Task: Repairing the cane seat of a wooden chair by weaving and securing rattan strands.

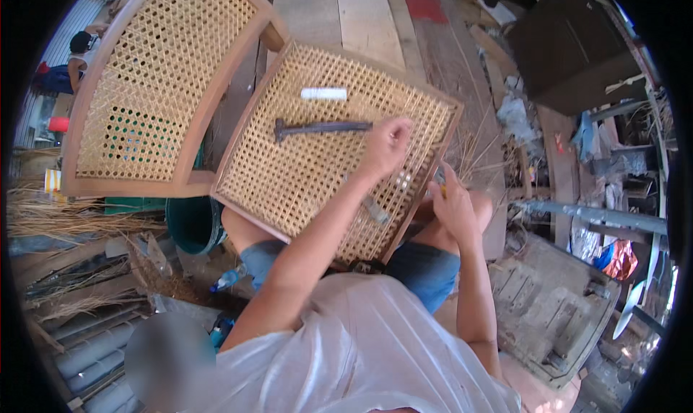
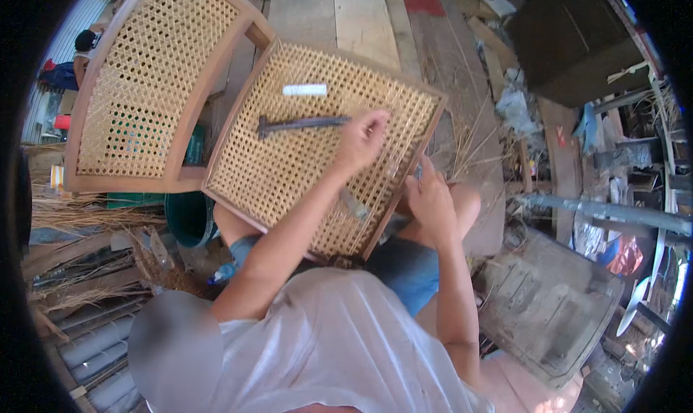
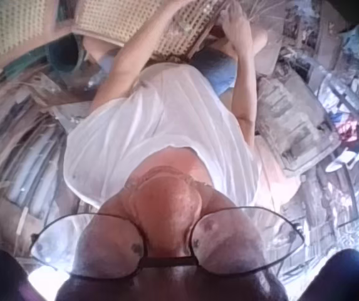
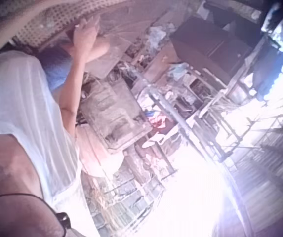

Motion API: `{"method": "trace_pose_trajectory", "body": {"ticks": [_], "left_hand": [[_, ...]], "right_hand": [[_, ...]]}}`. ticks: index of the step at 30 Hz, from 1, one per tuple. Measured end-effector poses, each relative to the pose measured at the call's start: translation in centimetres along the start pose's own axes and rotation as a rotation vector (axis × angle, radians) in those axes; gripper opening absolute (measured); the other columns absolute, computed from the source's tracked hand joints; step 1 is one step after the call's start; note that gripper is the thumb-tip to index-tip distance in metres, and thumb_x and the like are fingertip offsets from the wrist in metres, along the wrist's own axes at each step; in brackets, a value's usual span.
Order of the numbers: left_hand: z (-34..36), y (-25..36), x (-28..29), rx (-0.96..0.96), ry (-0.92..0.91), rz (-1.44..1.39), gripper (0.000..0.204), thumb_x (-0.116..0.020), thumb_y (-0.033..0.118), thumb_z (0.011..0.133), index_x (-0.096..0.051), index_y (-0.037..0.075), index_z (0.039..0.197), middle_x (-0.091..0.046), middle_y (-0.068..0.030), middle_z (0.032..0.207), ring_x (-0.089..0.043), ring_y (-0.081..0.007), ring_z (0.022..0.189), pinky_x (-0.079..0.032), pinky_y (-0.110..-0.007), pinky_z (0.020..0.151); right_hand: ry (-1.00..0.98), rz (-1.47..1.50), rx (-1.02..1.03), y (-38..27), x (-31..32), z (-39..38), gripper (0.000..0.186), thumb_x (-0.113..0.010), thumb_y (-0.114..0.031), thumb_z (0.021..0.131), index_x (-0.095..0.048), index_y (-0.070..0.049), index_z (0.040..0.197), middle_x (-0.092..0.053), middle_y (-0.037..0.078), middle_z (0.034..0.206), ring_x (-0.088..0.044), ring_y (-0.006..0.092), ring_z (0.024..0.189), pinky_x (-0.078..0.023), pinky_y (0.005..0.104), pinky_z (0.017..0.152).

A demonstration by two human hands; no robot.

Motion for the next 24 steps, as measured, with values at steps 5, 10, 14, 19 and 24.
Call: {"method": "trace_pose_trajectory", "body": {"ticks": [5,10,14,19,24], "left_hand": [[-4.9,-3.0,13.3,0.285,0.062,0.166,0.020,-0.061,0.003,0.100,-0.073,0.005,0.116,-0.072,-0.0074,0.110,-0.067,-0.0137,0.097,-0.053,-0.027,0.080],[-12.5,0.3,15.5,0.180,-0.216,0.263,0.039,-0.054,-0.014,0.088,-0.074,0.008,0.112,-0.070,-0.0077,0.111,-0.065,-0.0139,0.089,-0.053,-0.027,0.076],[-18.0,1.6,13.3,0.263,-0.334,0.209,0.035,-0.056,-0.013,0.085,-0.074,0.007,0.108,-0.069,-0.0108,0.111,-0.066,-0.0212,0.095,-0.054,-0.031,0.082],[-22.7,3.1,8.8,0.144,-0.589,0.274,0.037,-0.066,-0.001,0.078,-0.071,0.007,0.113,-0.065,-0.0146,0.122,-0.060,-0.0342,0.117,-0.050,-0.043,0.102],[-23.6,3.4,10.3,0.082,-0.588,0.482,0.038,-0.064,0.002,0.077,-0.071,0.009,0.115,-0.065,-0.0129,0.122,-0.058,-0.0344,0.117,-0.048,-0.044,0.102]], "right_hand": [[-0.036,-0.090,0.253,-5.8,-5.1,-3.0,0.053,-0.070,-0.021,0.088,-0.056,-0.007,0.137,-0.063,0.022,0.103,-0.062,0.0415,0.101,-0.052,0.0508,0.090],[0.011,-0.225,0.336,-8.5,-7.1,-3.9,0.055,-0.074,-0.020,0.086,-0.056,-0.012,0.137,-0.062,0.017,0.105,-0.060,0.0371,0.105,-0.048,0.0465,0.093],[0.004,-0.147,0.452,-9.9,-6.7,-5.5,0.027,-0.071,-0.014,0.087,-0.070,-0.010,0.114,-0.063,0.010,0.102,-0.060,0.0328,0.101,-0.048,0.0436,0.087],[-0.240,0.080,0.391,-9.1,-8.0,-8.3,0.014,-0.065,-0.013,0.090,-0.071,-0.005,0.099,-0.067,0.015,0.087,-0.068,0.0379,0.085,-0.055,0.0476,0.078],[-0.339,0.242,0.299,-8.1,-9.6,-10.7,0.015,-0.066,-0.013,0.090,-0.072,-0.004,0.100,-0.072,0.018,0.095,-0.070,0.0374,0.090,-0.056,0.0462,0.080]]}}
Point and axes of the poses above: each hand's wrist, its own z-axis towards the middle knuckle, its own x-axis out of the back of the hand, y = z × x, the point moved 10 cm from there along z, towards the middle knuckle
